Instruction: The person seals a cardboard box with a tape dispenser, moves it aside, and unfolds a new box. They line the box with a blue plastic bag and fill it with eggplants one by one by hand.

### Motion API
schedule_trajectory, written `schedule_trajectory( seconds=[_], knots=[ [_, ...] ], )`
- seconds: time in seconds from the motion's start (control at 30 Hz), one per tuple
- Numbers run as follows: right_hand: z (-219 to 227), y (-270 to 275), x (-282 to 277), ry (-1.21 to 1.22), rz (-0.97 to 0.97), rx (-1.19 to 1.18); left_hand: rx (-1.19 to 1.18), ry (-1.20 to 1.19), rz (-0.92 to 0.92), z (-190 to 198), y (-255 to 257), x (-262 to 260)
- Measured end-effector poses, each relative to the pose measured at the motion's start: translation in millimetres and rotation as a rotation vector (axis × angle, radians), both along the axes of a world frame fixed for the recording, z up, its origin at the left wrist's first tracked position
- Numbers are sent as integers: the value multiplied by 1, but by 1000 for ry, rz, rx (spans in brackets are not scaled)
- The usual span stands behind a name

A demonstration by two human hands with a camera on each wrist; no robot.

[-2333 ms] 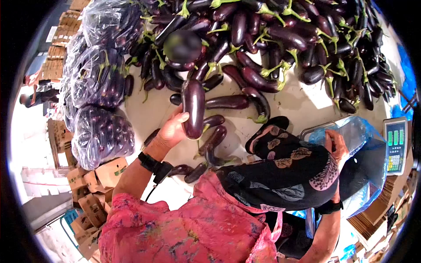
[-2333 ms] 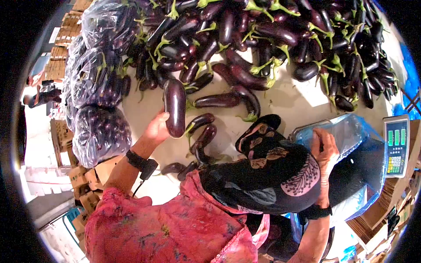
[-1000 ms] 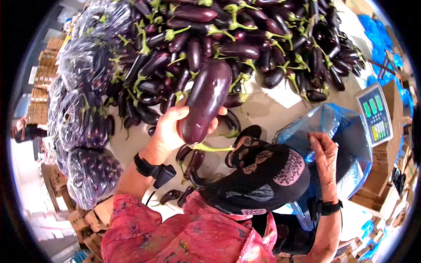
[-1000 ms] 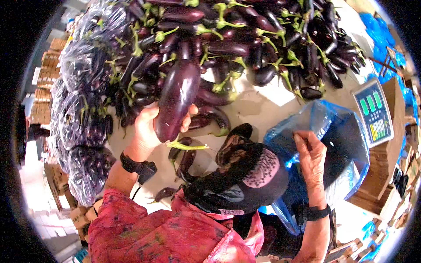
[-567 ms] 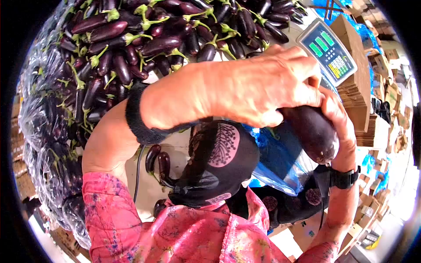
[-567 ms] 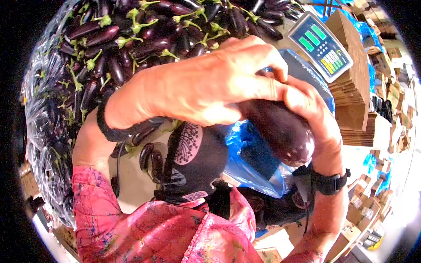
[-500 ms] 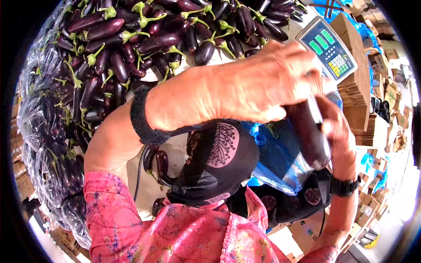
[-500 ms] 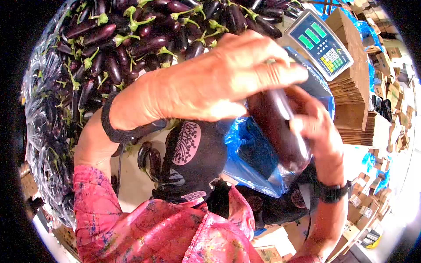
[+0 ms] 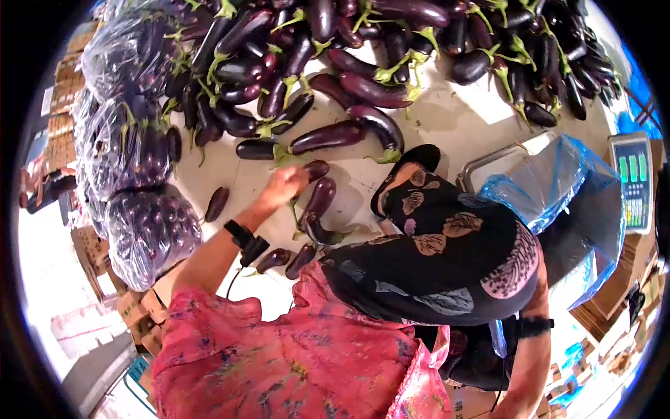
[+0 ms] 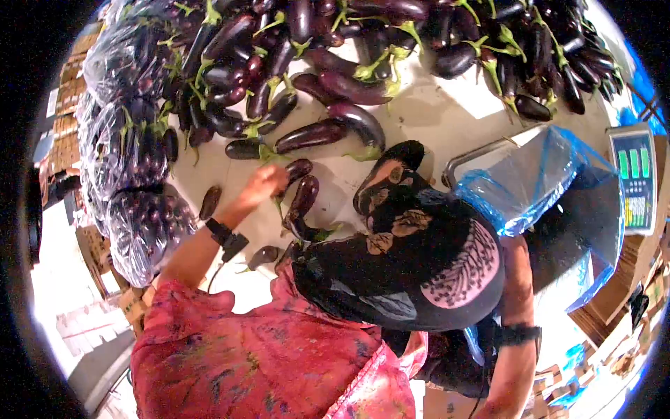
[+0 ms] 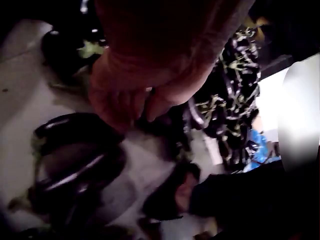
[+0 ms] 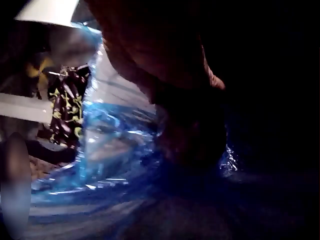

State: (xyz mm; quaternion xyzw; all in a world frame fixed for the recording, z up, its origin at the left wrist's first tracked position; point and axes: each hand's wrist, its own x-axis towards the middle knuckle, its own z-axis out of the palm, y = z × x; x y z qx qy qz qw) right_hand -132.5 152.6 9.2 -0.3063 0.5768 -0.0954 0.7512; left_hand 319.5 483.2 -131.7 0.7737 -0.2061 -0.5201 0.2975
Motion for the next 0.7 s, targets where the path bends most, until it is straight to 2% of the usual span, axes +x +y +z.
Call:
schedule_trajectory(
  seconds=[0.03, 0.07, 0.1, 0.17, 0.23, 0.33, 0.47, 0.5, 0.6, 0.7],
  knots=[
    [-1, 4, 2, 35, 38, -12, -110, -51, 46, -27, 38, -10],
    [-3, 8, 4, 69, 68, -26, -309, -526, -298, -65, 63, -14],
    [-6, 14, 2, 106, 96, -35, -172, -536, -444, -78, 74, -24],
    [-12, 16, -3, 172, 126, -59, 89, -539, -457, -81, 60, -55],
    [-17, 20, -9, 233, 144, -78, 339, -527, -192, -64, 24, -83],
    [-21, 23, -19, 288, 153, -103, 382, -526, -210, -81, 20, -82],
    [-24, 22, -32, 333, 167, -116, 621, -391, -299, -51, 39, -53],
    [-25, 22, -34, 341, 170, -119, 601, -419, -354, -39, 47, -45],
    [-26, 19, -38, 356, 176, -132, 694, -667, -416, -45, 102, -33],
    [-28, 20, -41, 378, 188, -142, 267, -1073, -342, -27, 122, -44]
  ],
)
